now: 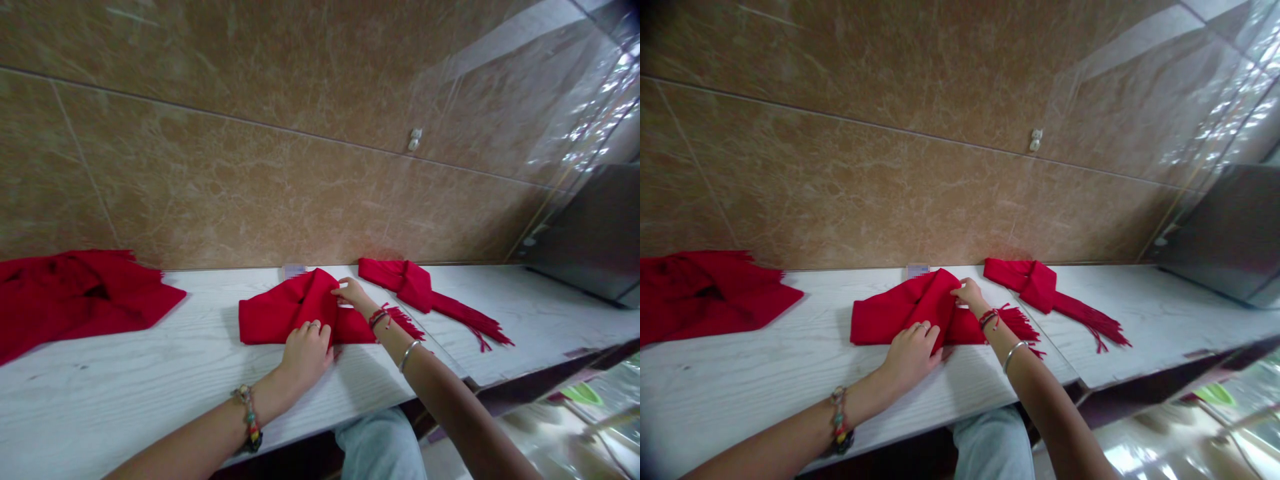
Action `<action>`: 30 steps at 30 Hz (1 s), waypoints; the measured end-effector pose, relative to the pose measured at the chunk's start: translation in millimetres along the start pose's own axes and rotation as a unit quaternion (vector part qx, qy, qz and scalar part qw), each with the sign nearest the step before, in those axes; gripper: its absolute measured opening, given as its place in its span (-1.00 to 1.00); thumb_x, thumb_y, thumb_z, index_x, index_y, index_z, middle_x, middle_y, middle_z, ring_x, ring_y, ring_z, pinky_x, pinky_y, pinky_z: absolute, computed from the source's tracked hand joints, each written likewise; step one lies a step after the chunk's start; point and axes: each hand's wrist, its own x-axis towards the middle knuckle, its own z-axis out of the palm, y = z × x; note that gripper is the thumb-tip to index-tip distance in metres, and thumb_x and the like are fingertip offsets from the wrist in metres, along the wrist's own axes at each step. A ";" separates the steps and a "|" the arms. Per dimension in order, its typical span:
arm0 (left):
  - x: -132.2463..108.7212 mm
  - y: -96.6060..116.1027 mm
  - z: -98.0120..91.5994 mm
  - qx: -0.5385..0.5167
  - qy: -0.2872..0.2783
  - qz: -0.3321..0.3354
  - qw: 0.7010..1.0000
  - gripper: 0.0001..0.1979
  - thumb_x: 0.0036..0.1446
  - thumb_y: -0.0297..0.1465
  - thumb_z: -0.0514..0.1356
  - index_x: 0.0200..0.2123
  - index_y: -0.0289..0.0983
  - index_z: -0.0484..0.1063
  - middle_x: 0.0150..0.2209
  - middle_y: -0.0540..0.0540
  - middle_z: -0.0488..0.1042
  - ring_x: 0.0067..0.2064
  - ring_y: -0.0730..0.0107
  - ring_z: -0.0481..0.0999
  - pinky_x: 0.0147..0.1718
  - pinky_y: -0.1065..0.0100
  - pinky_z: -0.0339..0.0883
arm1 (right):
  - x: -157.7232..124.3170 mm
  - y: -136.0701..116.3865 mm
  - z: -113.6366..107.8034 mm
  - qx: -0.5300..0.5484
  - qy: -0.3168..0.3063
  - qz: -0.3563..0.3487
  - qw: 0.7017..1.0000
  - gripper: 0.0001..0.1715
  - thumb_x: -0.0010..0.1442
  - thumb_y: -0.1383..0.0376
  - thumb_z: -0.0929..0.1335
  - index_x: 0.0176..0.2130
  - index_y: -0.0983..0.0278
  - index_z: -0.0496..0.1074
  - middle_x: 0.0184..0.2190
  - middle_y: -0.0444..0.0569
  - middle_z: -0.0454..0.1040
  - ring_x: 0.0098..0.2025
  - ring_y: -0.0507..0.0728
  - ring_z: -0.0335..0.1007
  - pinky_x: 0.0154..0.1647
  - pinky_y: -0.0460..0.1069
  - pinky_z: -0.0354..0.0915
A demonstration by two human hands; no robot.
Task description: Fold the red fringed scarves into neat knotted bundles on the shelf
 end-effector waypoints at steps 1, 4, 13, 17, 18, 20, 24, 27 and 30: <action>0.7 1.9 0.5 0.003 -0.002 0.001 1.000 -0.80 0.05 -0.44 0.10 -0.22 -0.33 0.36 -0.25 -0.19 0.43 -0.20 0.17 0.42 -0.32 0.25 0.33 | 0.2 -0.2 -0.1 0.010 0.006 -0.002 1.000 -0.62 -0.04 0.46 0.34 -0.18 0.31 0.20 -0.68 -0.24 0.32 -0.64 -0.01 0.32 -0.59 -0.12 0.30; 2.1 6.6 1.4 0.018 -0.006 0.015 1.000 -0.79 0.05 -0.56 0.03 -0.22 -0.35 0.35 -0.26 -0.22 0.43 -0.21 0.16 0.43 -0.34 0.24 0.33 | 0.2 0.2 -3.4 0.030 0.021 -0.019 0.999 -0.64 0.01 0.47 0.28 -0.15 0.27 0.17 -0.62 -0.23 0.35 -0.54 -0.02 0.38 -0.50 -0.14 0.33; 3.2 1.8 7.5 0.015 0.006 0.128 0.992 -0.88 0.08 -0.51 0.04 -0.31 -0.35 0.36 -0.31 -0.19 0.42 -0.22 0.19 0.41 -0.23 0.18 0.27 | -1.3 23.5 -7.5 -0.092 0.042 -0.072 0.992 -0.63 -0.13 0.52 0.34 -0.26 0.27 0.28 -0.69 -0.27 0.31 -0.59 -0.01 0.30 -0.52 -0.13 0.26; 4.7 -2.2 8.8 -0.004 0.015 0.082 0.997 -0.79 0.16 -0.45 -0.03 -0.24 -0.33 0.38 -0.25 -0.18 0.43 -0.16 0.21 0.40 -0.18 0.18 0.26 | 4.1 23.5 -8.9 -0.165 0.048 -0.096 0.980 -0.68 -0.05 0.44 0.33 -0.21 0.28 0.32 -0.55 -0.17 0.41 -0.51 0.01 0.35 -0.45 -0.11 0.27; 4.8 -4.1 9.7 -0.004 0.027 0.068 0.997 -0.76 0.17 -0.43 -0.05 -0.18 -0.32 0.37 -0.17 -0.20 0.41 -0.10 0.20 0.37 -0.13 0.17 0.23 | 7.7 20.5 -10.3 -0.183 0.052 -0.102 0.977 -0.68 -0.02 0.41 0.32 -0.19 0.29 0.32 -0.48 -0.11 0.44 -0.45 0.04 0.38 -0.40 -0.09 0.28; 4.5 -9.2 13.4 -0.004 0.050 0.057 0.997 -0.68 0.18 -0.39 -0.06 -0.04 -0.31 0.31 0.02 -0.23 0.31 0.07 0.16 0.24 0.00 0.13 0.12 | 17.1 11.9 -12.4 -0.216 0.062 -0.119 0.967 -0.66 0.02 0.38 0.30 -0.14 0.34 0.31 -0.32 0.04 0.45 -0.30 0.10 0.40 -0.27 -0.04 0.28; 2.8 -19.9 24.3 -0.023 0.034 0.083 0.996 -0.61 0.20 -0.32 -0.10 0.09 -0.20 0.19 0.17 -0.09 0.14 0.20 0.15 0.01 0.11 0.02 -0.08 | 32.7 -0.8 -3.8 -0.269 0.043 -0.177 0.946 -0.63 0.13 0.33 0.24 -0.05 0.40 0.29 -0.04 0.22 0.32 -0.01 0.18 0.25 -0.01 0.01 0.14; 1.8 -21.7 28.7 -0.037 0.017 0.077 0.996 -0.61 0.21 -0.28 -0.12 0.10 -0.09 0.18 0.18 -0.04 0.13 0.21 0.07 -0.02 0.08 -0.09 -0.10 | 33.3 5.5 11.6 -0.294 0.001 -0.210 0.932 -0.62 0.19 0.29 0.20 0.00 0.33 0.26 0.03 0.18 0.28 0.09 0.18 0.14 0.06 0.07 0.06; 0.5 -17.9 28.0 -0.047 0.002 0.077 0.996 -0.62 0.21 -0.25 -0.12 0.08 -0.05 0.20 0.18 -0.05 0.14 0.21 0.04 -0.01 0.07 -0.13 -0.12 | 31.0 16.8 19.6 -0.308 -0.027 -0.222 0.925 -0.64 0.19 0.30 0.21 0.00 0.23 0.26 0.11 0.10 0.20 0.15 0.22 0.03 0.10 0.21 -0.03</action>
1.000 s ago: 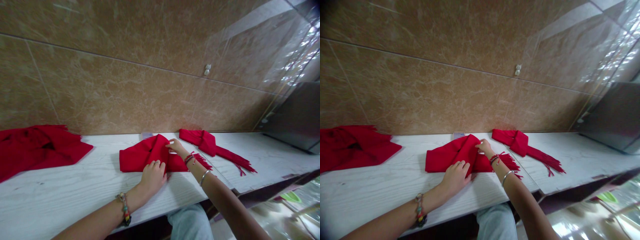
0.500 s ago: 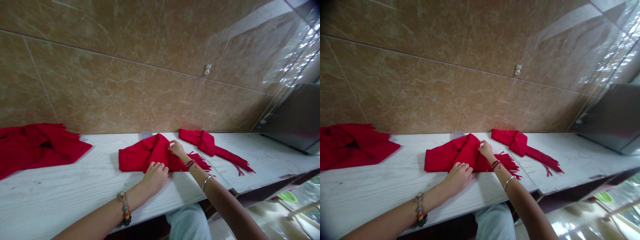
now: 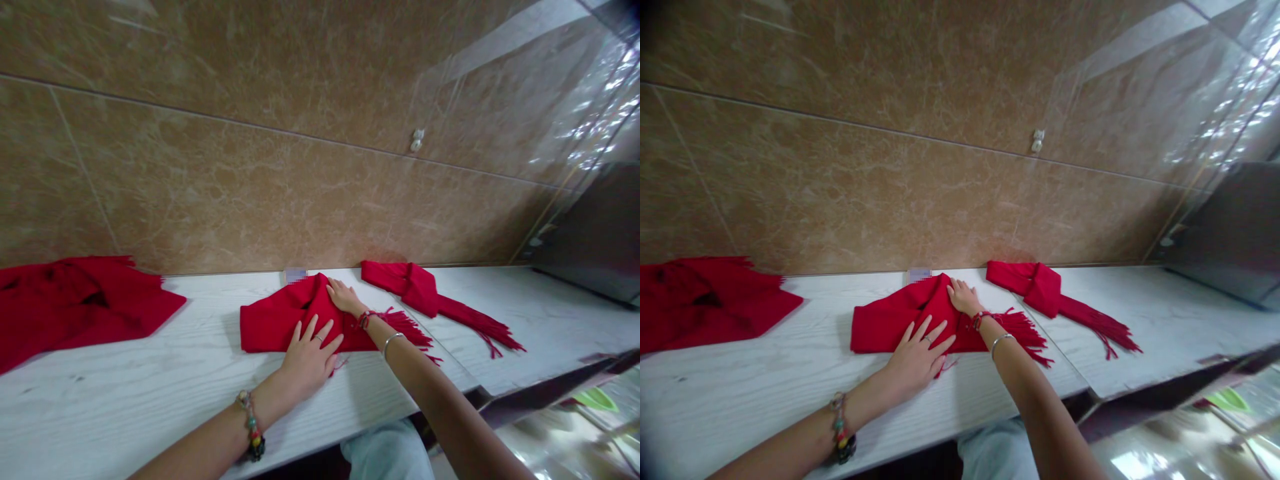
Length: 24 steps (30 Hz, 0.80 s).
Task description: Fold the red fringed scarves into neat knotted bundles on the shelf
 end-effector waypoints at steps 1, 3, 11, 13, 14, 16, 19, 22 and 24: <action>-0.4 1.4 -1.6 -0.004 -0.004 0.002 1.000 -0.62 0.21 -0.24 -0.12 0.08 -0.04 0.21 0.18 -0.05 0.14 0.20 0.03 0.00 0.07 -0.14 -0.12 | 0.0 1.6 0.6 -0.001 -0.005 -0.003 1.000 -0.65 0.19 0.30 0.22 -0.01 0.22 0.28 0.13 0.09 0.17 0.17 0.24 -0.01 0.10 0.25 -0.07; -1.6 1.3 -8.2 -0.016 -0.008 0.008 1.000 -0.61 0.20 -0.19 -0.12 0.08 -0.03 0.20 0.18 -0.05 0.14 0.21 0.04 0.00 0.07 -0.14 -0.12 | 5.0 3.9 -4.3 0.000 -0.008 -0.004 1.000 -0.65 0.19 0.28 0.21 -0.01 0.25 0.28 0.15 0.12 0.14 0.18 0.27 -0.04 0.10 0.27 -0.09; -18.5 -83.5 -50.3 -0.096 0.088 -0.320 0.938 -0.25 -0.01 -0.19 0.15 0.18 -0.40 -0.02 0.14 -0.43 0.12 0.15 -0.06 0.12 0.02 0.02 0.08 | 58.1 -3.5 -33.9 0.081 -0.091 -0.015 0.992 -0.72 0.01 0.20 0.35 -0.30 0.34 0.45 -0.29 0.03 0.50 -0.23 0.14 0.38 -0.21 -0.05 0.25; -25.4 -105.6 -52.5 -0.239 0.060 -0.376 0.893 -0.12 -0.09 -0.24 0.23 0.21 -0.43 -0.14 0.06 -0.43 0.25 0.05 0.04 0.30 -0.05 0.14 0.22 | 65.3 -2.4 -35.4 0.120 -0.141 -0.017 0.983 -0.78 -0.06 0.22 0.39 -0.43 0.35 0.46 -0.45 -0.04 0.51 -0.38 0.09 0.38 -0.33 -0.07 0.27; -28.3 -112.8 -52.9 -0.313 0.055 -0.388 0.865 -0.09 -0.11 -0.27 0.24 0.21 -0.41 -0.17 0.03 -0.40 0.30 0.00 0.11 0.37 -0.08 0.20 0.26 | 67.2 -1.3 -36.3 0.139 -0.166 -0.020 0.976 -0.80 -0.08 0.24 0.39 -0.47 0.35 0.46 -0.50 -0.06 0.50 -0.43 0.07 0.38 -0.37 -0.08 0.28; -32.0 -119.7 -53.4 -0.427 0.061 -0.397 0.810 -0.13 -0.14 -0.34 0.26 0.20 -0.35 -0.11 -0.02 -0.31 0.38 -0.09 0.22 0.44 -0.13 0.27 0.31 | 67.9 1.9 -39.5 0.177 -0.211 -0.028 0.961 -0.83 -0.09 0.26 0.39 -0.52 0.37 0.46 -0.56 -0.07 0.49 -0.50 0.06 0.36 -0.43 -0.07 0.29; -32.3 -119.1 -56.4 -0.516 0.050 -0.379 0.767 -0.34 -0.22 -0.37 0.29 0.02 -0.37 0.23 -0.10 -0.23 0.46 -0.12 0.22 0.46 -0.12 0.27 0.32 | 62.8 8.4 -48.2 0.231 -0.243 -0.048 0.941 -0.84 -0.09 0.30 0.38 -0.46 0.37 0.47 -0.49 -0.06 0.51 -0.47 0.05 0.38 -0.40 -0.06 0.31; -28.3 -115.1 -60.2 -0.542 0.048 -0.357 0.759 -0.50 -0.28 -0.36 0.31 -0.17 -0.37 0.39 -0.15 -0.19 0.49 -0.11 0.19 0.45 -0.08 0.23 0.29 | 52.9 18.4 -58.9 0.276 -0.236 -0.059 0.930 -0.76 -0.05 0.30 0.36 -0.31 0.35 0.46 -0.37 -0.06 0.52 -0.37 0.05 0.40 -0.31 -0.05 0.32; -23.5 -112.1 -61.6 -0.541 0.058 -0.352 0.761 -0.51 -0.28 -0.35 0.31 -0.18 -0.35 0.40 -0.15 -0.17 0.49 -0.10 0.19 0.45 -0.07 0.22 0.28 | 44.9 27.1 -66.9 0.293 -0.215 -0.058 0.930 -0.72 -0.06 0.30 0.36 -0.27 0.36 0.44 -0.33 -0.06 0.51 -0.33 0.05 0.39 -0.27 -0.05 0.31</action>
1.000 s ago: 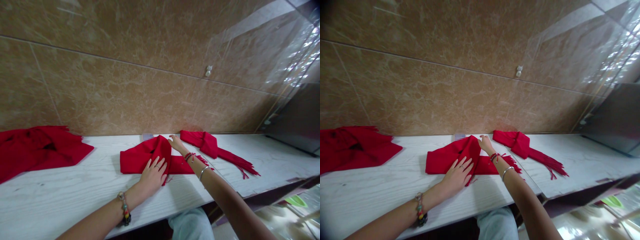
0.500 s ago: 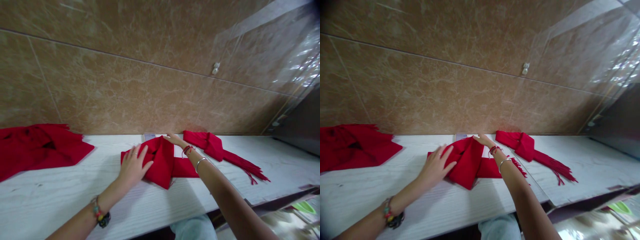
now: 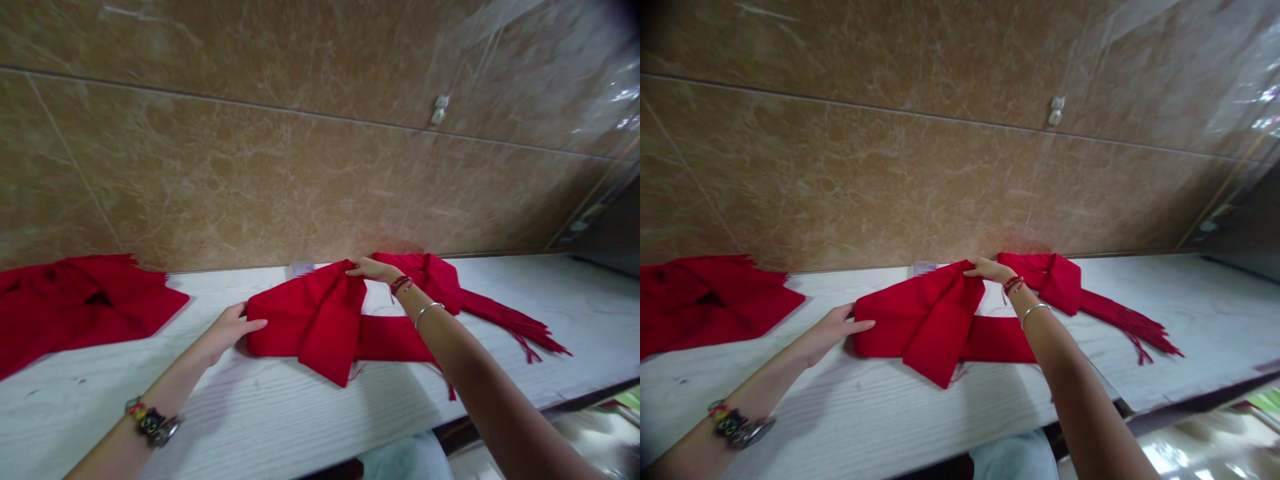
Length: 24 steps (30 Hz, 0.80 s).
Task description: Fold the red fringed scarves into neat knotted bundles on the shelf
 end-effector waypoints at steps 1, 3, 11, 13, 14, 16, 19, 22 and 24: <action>1.2 2.1 2.8 0.002 -0.002 0.007 1.000 -0.51 -0.28 -0.35 0.31 -0.17 -0.35 0.40 -0.15 -0.16 0.49 -0.10 0.19 0.45 -0.07 0.22 0.27 | -6.7 1.2 -4.0 0.003 0.016 -0.004 1.000 -0.71 -0.08 0.31 0.37 -0.28 0.36 0.44 -0.33 -0.06 0.51 -0.32 0.05 0.39 -0.25 -0.05 0.30; 4.9 7.4 9.9 0.013 -0.010 0.022 1.000 -0.52 -0.26 -0.34 0.30 -0.18 -0.34 0.40 -0.14 -0.15 0.49 -0.09 0.19 0.44 -0.06 0.21 0.27 | -21.6 1.4 -13.8 0.003 0.052 -0.011 0.999 -0.72 -0.09 0.31 0.38 -0.29 0.36 0.43 -0.33 -0.07 0.50 -0.32 0.05 0.37 -0.24 -0.05 0.29; 35.3 47.3 64.3 0.032 -0.065 0.119 0.990 -0.49 -0.23 -0.30 0.29 -0.12 -0.32 0.38 -0.11 -0.12 0.47 -0.05 0.19 0.41 -0.03 0.21 0.23 | -118.8 -31.0 -89.5 -0.123 0.231 -0.014 0.965 -0.72 -0.13 0.25 0.41 -0.36 0.35 0.45 -0.45 -0.09 0.47 -0.39 0.08 0.35 -0.37 -0.04 0.30; 47.2 57.0 91.0 0.016 -0.094 0.129 0.987 -0.47 -0.22 -0.30 0.28 -0.10 -0.32 0.36 -0.09 -0.13 0.46 -0.04 0.20 0.41 -0.06 0.22 0.26 | -146.1 -36.5 -114.8 -0.135 0.258 -0.014 0.957 -0.70 -0.12 0.23 0.41 -0.33 0.35 0.45 -0.45 -0.09 0.47 -0.39 0.08 0.35 -0.37 -0.04 0.31; 54.2 61.3 106.7 0.001 -0.109 0.133 0.985 -0.48 -0.22 -0.31 0.28 -0.10 -0.32 0.36 -0.08 -0.13 0.45 -0.04 0.21 0.41 -0.06 0.23 0.27 | -157.6 -37.5 -128.2 -0.139 0.268 -0.012 0.953 -0.70 -0.11 0.23 0.40 -0.33 0.35 0.45 -0.45 -0.09 0.47 -0.39 0.07 0.36 -0.37 -0.05 0.31; 70.6 69.4 141.3 -0.039 -0.140 0.149 0.978 -0.50 -0.22 -0.36 0.29 -0.12 -0.33 0.37 -0.08 -0.13 0.45 -0.04 0.24 0.40 -0.05 0.26 0.25 | -174.5 -36.6 -157.0 -0.140 0.288 0.001 0.947 -0.73 -0.09 0.25 0.39 -0.32 0.34 0.44 -0.45 -0.09 0.47 -0.42 0.05 0.36 -0.38 -0.06 0.31; 102.2 83.2 195.0 -0.103 -0.198 0.157 0.962 -0.52 -0.21 -0.44 0.29 -0.12 -0.35 0.36 -0.07 -0.15 0.44 -0.04 0.27 0.40 -0.03 0.28 0.24 | -183.1 -29.9 -205.4 -0.142 0.327 0.042 0.933 -0.80 -0.08 0.32 0.39 -0.36 0.36 0.44 -0.51 -0.10 0.46 -0.49 0.02 0.35 -0.46 -0.08 0.30; 140.8 98.5 241.9 -0.137 -0.219 0.106 0.960 -0.54 -0.16 -0.49 0.27 -0.10 -0.36 0.33 -0.08 -0.19 0.44 -0.10 0.30 0.44 -0.10 0.31 0.30 | -174.5 -17.8 -253.2 -0.172 0.359 0.084 0.913 -0.89 -0.09 0.39 0.40 -0.44 0.38 0.44 -0.55 -0.09 0.45 -0.53 0.01 0.32 -0.48 -0.09 0.29; 168.0 105.2 266.4 -0.140 -0.209 0.081 0.964 -0.57 -0.12 -0.50 0.25 -0.10 -0.36 0.32 -0.11 -0.20 0.45 -0.17 0.33 0.48 -0.17 0.33 0.33 | -161.9 -4.5 -278.2 -0.196 0.375 0.109 0.900 -0.93 -0.09 0.41 0.41 -0.48 0.39 0.44 -0.57 -0.07 0.45 -0.52 0.03 0.33 -0.47 -0.06 0.30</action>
